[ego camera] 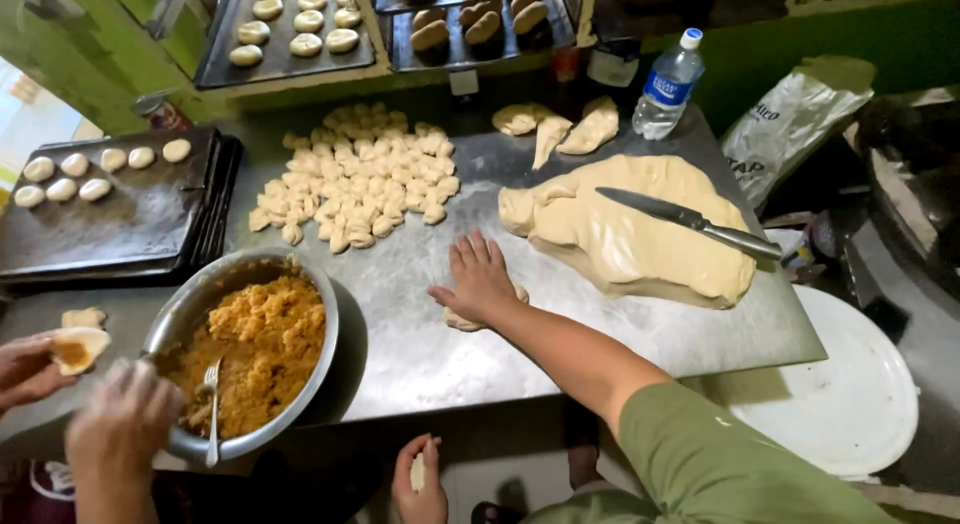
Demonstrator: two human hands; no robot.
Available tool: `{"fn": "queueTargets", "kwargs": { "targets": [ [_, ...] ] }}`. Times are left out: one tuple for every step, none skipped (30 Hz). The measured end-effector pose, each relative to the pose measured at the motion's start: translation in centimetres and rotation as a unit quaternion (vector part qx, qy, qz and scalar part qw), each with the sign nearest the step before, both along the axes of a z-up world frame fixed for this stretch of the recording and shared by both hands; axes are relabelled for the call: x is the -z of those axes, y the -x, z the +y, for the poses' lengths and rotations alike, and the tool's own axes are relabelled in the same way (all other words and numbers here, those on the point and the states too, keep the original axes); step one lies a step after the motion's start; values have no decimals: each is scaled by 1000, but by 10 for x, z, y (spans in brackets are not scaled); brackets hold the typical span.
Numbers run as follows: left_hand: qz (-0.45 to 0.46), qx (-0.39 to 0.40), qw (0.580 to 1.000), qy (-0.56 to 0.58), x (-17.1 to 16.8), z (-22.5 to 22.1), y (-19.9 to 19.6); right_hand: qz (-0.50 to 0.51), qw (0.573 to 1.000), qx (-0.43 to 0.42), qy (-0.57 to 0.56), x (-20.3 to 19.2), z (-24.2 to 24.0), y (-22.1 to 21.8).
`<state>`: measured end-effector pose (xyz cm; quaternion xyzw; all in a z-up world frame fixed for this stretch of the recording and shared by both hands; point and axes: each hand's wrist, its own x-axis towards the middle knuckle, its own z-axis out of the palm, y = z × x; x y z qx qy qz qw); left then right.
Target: Filling and shaping dough portions into pastries on a bakery prep table
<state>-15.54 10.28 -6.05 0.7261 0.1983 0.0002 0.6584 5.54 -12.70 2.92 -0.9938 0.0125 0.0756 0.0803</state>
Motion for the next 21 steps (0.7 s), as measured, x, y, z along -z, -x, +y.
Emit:
{"fn": "queueTargets", "kwargs": {
  "targets": [
    [44,8,999,-5,-3,3,5,24,999,-22,-21,1,5,19],
    [88,16,996,-10,-6,5,10,48,997,-43,-43,2,10,37],
    [87,15,996,-2,10,9,13,48,997,-45,-34,18,10,63],
    [41,34,998,-25,26,11,17,-39,995,-90,-30,33,8,89],
    [-4,51,997,-52,40,15,22,-123,983,-136,-30,50,8,116],
    [-3,47,998,-47,49,15,28,-121,982,-141,-26,50,15,138],
    [-5,44,997,-62,57,13,28,-101,984,-139,-48,50,21,155],
    [-8,41,996,-78,64,9,28,-81,985,-137,-69,50,24,172],
    [-10,37,996,-78,65,7,25,-83,984,-141,-68,49,24,154],
    [-8,40,992,-121,66,2,23,-93,987,-123,-38,50,22,136],
    [-4,44,985,-168,67,1,22,-103,989,-104,-13,52,23,121],
    [-4,42,984,-172,60,-2,13,-103,989,-106,-17,22,29,91],
    [-15,72,982,-174,53,-3,10,15,999,-40,-29,-7,35,68],
    [-26,103,979,-176,46,-6,8,135,990,26,-40,-35,38,44],
    [-23,105,978,-179,39,-10,5,137,989,27,-43,-31,36,30],
    [-34,95,984,-146,31,-13,3,118,992,30,-28,-28,34,17],
    [-47,81,989,-111,24,-18,-1,95,995,30,-12,-25,31,1],
    [-47,80,989,-113,7,-29,-2,95,995,28,-13,-11,25,17],
    [-22,108,984,-142,-10,-35,-5,64,998,2,-15,3,21,33],
    [4,135,976,-170,-28,-42,-8,33,999,-24,-16,16,17,47],
    [4,133,976,-170,-33,-56,-10,32,999,-27,-16,26,5,76]
  ]
}}
